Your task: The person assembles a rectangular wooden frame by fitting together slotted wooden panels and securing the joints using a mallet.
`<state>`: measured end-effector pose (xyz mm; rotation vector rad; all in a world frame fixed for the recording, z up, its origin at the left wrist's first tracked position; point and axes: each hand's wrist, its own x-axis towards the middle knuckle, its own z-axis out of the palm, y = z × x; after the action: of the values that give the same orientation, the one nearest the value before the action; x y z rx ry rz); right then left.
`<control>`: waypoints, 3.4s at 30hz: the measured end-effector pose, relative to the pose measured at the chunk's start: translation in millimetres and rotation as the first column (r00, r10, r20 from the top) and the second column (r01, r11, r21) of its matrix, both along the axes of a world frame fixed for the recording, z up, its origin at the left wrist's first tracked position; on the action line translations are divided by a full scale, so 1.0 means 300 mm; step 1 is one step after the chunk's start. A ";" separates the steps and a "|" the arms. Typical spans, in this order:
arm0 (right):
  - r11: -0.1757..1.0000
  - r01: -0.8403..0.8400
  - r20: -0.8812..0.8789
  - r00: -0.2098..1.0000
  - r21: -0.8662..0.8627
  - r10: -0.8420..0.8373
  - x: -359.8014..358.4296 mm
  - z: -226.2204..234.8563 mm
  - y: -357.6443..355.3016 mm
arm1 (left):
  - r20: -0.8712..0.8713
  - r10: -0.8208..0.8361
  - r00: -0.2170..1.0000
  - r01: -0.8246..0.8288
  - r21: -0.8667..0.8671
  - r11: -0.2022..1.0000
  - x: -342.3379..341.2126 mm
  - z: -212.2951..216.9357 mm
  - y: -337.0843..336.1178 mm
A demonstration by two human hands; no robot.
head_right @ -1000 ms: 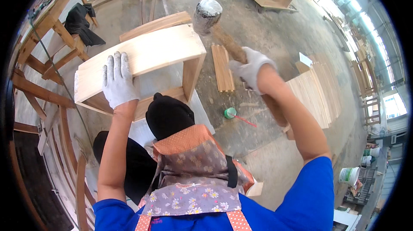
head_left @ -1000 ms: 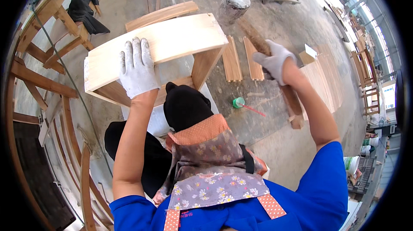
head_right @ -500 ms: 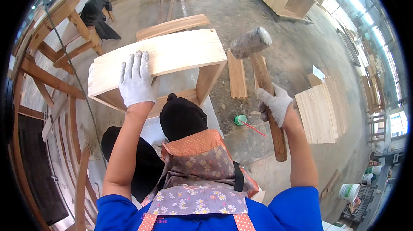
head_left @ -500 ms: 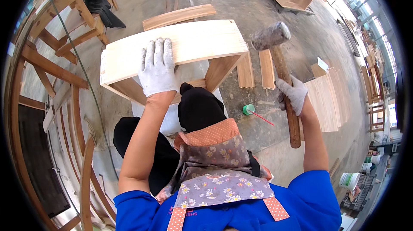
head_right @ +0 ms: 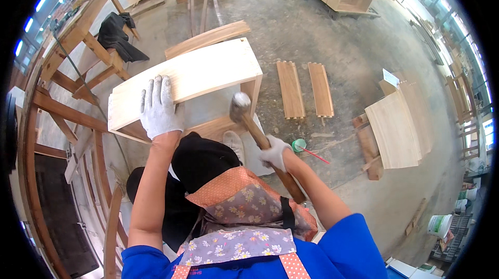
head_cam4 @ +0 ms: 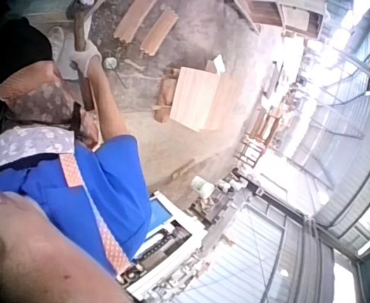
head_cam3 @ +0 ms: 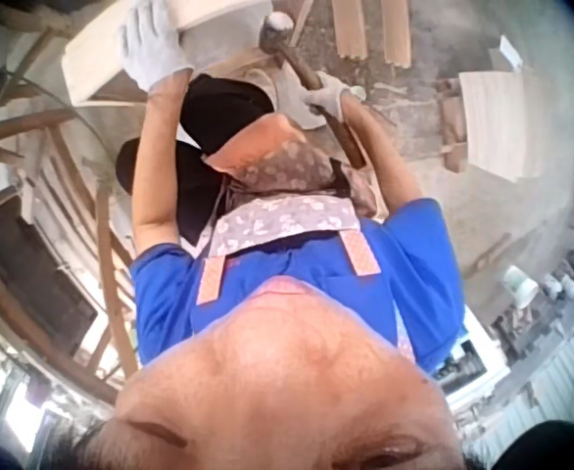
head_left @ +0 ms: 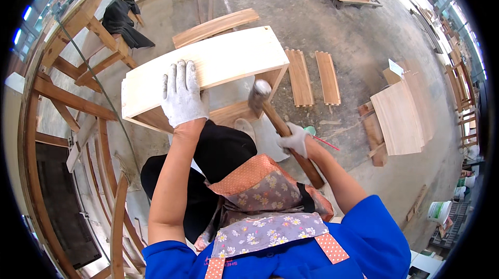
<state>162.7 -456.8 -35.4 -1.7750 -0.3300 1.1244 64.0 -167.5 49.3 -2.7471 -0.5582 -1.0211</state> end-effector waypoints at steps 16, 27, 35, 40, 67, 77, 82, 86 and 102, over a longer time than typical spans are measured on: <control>0.886 0.281 -0.051 0.958 0.369 -0.283 0.102 0.171 0.317 | 0.016 -0.003 1.000 0.002 0.065 0.998 0.002 -0.021 0.019; 1.000 0.012 0.062 0.998 0.010 -0.013 -0.001 0.064 0.059 | 0.027 -0.008 1.000 0.007 0.026 1.000 0.027 -0.016 -0.008; 0.981 0.010 0.140 0.989 0.196 -0.038 0.032 0.639 -0.110 | 0.028 0.005 1.000 -0.005 0.015 1.000 0.020 -0.006 -0.008; 0.995 0.096 0.479 0.874 -0.011 -0.079 0.210 0.638 0.055 | 0.057 -0.002 0.998 0.001 0.025 1.000 0.034 -0.017 0.005; 0.983 0.176 0.320 0.935 -0.045 -0.153 0.181 0.598 0.117 | 0.466 -0.184 0.865 0.483 -0.679 0.553 -0.103 0.083 0.033; 0.984 0.179 0.329 0.930 -0.014 -0.164 0.175 0.535 0.133 | 0.537 0.592 0.601 0.499 -0.831 0.247 -0.261 -0.015 0.289; 0.952 0.306 0.360 0.885 0.028 -0.295 0.131 0.567 0.131 | 0.573 0.482 0.663 0.596 -0.793 0.124 -0.231 -0.017 0.266; 0.965 0.262 0.410 0.877 0.026 -0.250 0.085 0.629 0.195 | 0.584 0.519 0.624 0.612 -0.778 0.140 -0.253 -0.028 0.274; 0.922 -0.269 0.325 0.930 0.278 0.173 -0.305 0.797 0.636 | 0.586 0.333 0.739 0.580 -0.804 0.129 -0.300 -0.048 0.254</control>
<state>71.3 -266.1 203.7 -1.6385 -0.8679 0.8958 -26.2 -91.4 35.1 -3.3265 -1.7171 -2.5706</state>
